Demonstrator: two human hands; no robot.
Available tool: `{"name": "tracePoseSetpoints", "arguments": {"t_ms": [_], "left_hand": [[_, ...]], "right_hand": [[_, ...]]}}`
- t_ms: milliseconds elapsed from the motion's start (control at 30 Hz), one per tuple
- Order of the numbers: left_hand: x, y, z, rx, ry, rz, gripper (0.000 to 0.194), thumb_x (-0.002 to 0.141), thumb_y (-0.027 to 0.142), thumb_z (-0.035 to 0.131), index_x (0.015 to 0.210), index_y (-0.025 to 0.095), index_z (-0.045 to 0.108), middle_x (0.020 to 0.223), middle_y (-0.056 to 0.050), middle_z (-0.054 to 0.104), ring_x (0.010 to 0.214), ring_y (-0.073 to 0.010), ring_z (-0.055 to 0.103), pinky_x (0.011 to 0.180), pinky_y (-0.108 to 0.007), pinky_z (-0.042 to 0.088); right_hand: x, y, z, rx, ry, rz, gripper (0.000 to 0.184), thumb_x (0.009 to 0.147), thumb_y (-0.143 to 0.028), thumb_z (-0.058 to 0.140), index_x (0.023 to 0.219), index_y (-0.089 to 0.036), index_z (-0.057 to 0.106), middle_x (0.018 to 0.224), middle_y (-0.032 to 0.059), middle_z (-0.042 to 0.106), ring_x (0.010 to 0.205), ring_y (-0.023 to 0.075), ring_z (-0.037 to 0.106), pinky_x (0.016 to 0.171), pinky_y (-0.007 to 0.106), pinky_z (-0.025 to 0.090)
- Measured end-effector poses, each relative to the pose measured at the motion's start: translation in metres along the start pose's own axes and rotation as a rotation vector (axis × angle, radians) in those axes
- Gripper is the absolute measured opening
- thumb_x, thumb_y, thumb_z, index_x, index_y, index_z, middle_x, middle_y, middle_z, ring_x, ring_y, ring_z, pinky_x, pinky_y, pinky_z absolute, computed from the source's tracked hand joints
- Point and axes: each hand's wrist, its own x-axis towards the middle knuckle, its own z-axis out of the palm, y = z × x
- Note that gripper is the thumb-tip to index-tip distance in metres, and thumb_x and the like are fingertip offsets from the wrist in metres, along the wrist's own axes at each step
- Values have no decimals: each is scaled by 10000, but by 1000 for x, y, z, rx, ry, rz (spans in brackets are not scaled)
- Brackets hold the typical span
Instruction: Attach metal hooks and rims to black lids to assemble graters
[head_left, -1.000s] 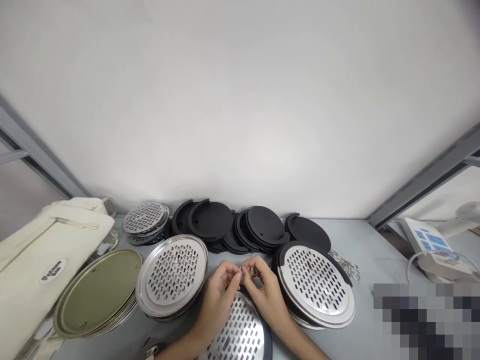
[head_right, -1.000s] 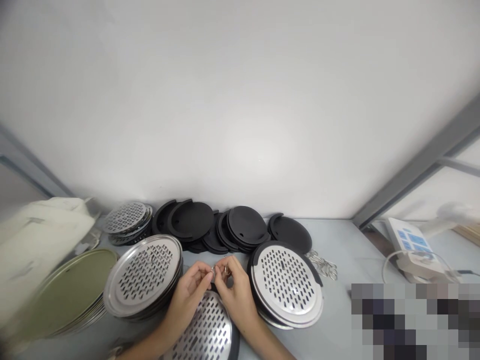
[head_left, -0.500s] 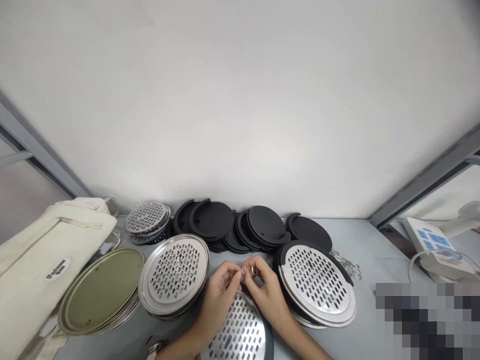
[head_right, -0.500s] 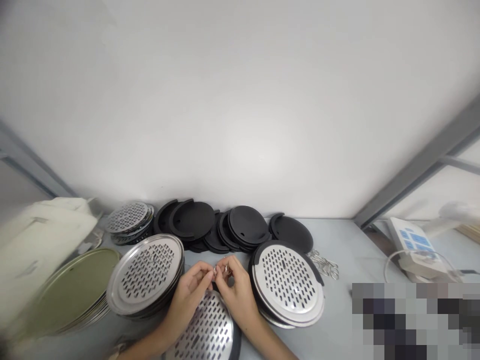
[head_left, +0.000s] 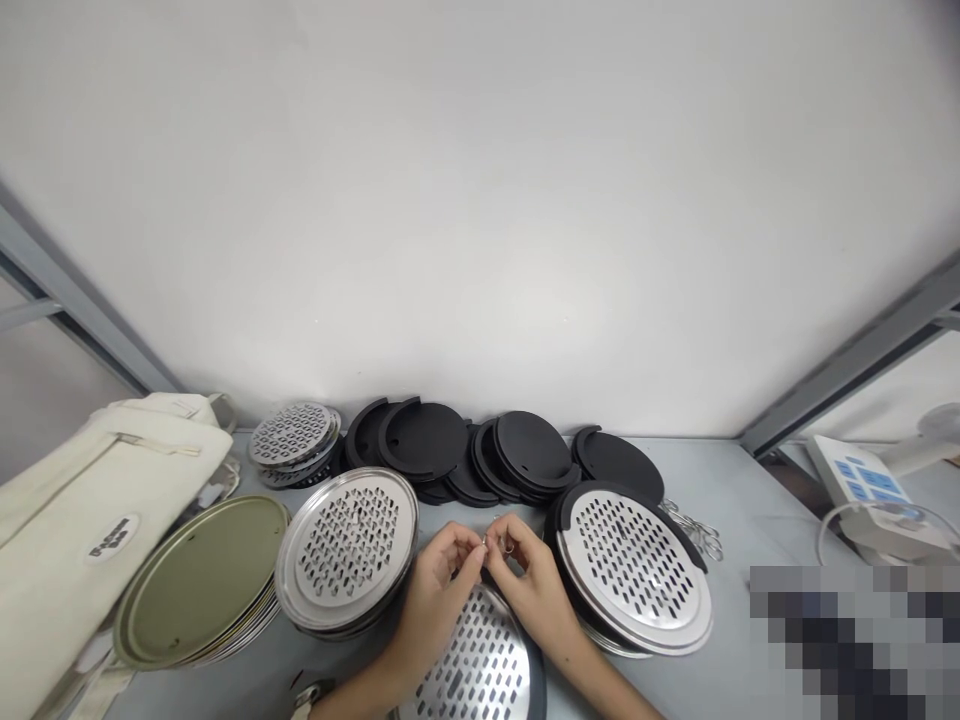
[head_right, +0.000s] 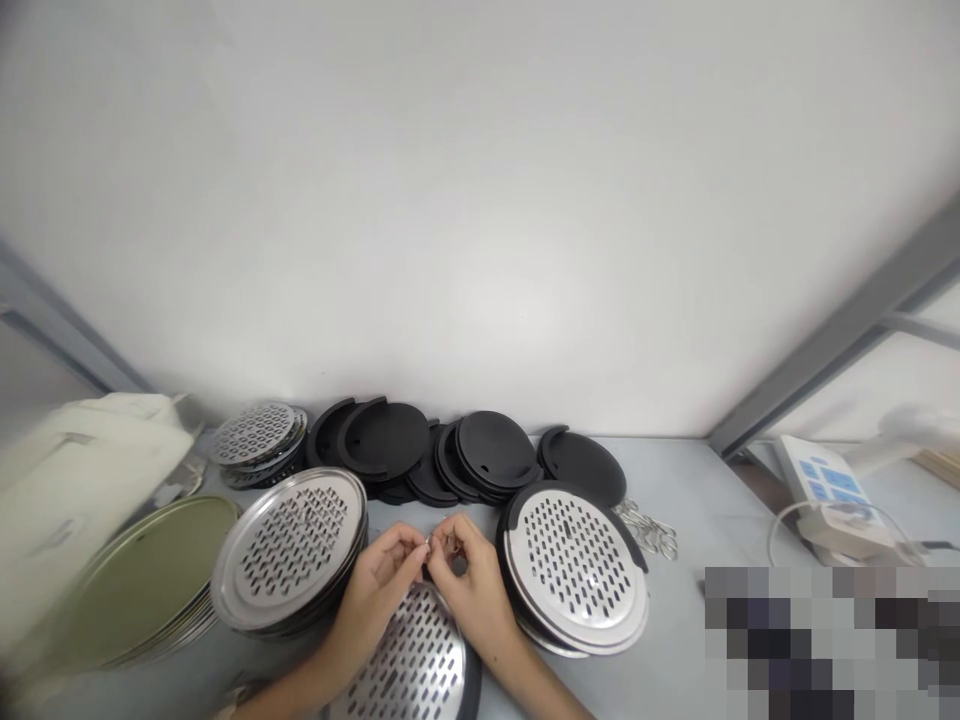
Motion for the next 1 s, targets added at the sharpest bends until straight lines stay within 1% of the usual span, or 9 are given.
{"name": "tracePoseSetpoints", "arguments": {"t_ms": [200,333,500,700,833,933,1000], "left_hand": [[2,-3,-1,3,51,-14,200,862,356,604,811,165,572,733,7,539,675,-126,502,640,-224,410],[4,-4,-2,-4,66,-23,215,860,361,603,791,164,553,723,12,524,674,-124,498,632,-222,407],[4,-3,-1,-42,62,-38,195,851,345,616,801,166,557,760,-5,565,770,-152,555,708,-241,448],[4,-5,-1,-65,33,-50,201,871,357,593,802,174,544,760,0,576,739,-142,572,681,-235,469],[3,-3,0,-76,27,-55,198,878,353,585,800,176,543,726,8,563,709,-140,573,658,-237,472],[3,0,0,-62,18,-45,214,876,358,586,779,173,541,713,11,551,695,-136,554,644,-231,454],[3,2,-1,-22,26,-35,238,872,362,588,744,169,532,670,22,518,646,-121,512,617,-219,423]], "right_hand": [[5,-1,-2,140,-19,87,249,899,-369,535,726,-192,505,702,-7,512,655,143,495,618,256,415],[6,-4,-3,156,-14,74,280,889,-427,555,739,-192,525,703,-7,510,667,145,497,632,257,421],[5,-12,-4,149,-52,56,292,885,-443,559,736,-193,535,681,-15,502,635,135,483,624,256,427],[4,-14,-2,185,-115,72,287,885,-438,560,742,-190,543,667,-20,505,631,133,492,627,255,428],[4,-17,-2,218,-127,88,301,879,-446,570,724,-189,544,636,-29,484,605,128,475,613,253,412],[4,-17,-4,233,-128,106,319,883,-455,569,710,-187,549,599,-36,466,579,125,458,595,251,395],[4,-16,-5,241,-128,125,329,894,-460,555,715,-184,559,585,-39,459,563,121,452,577,247,384]]}}
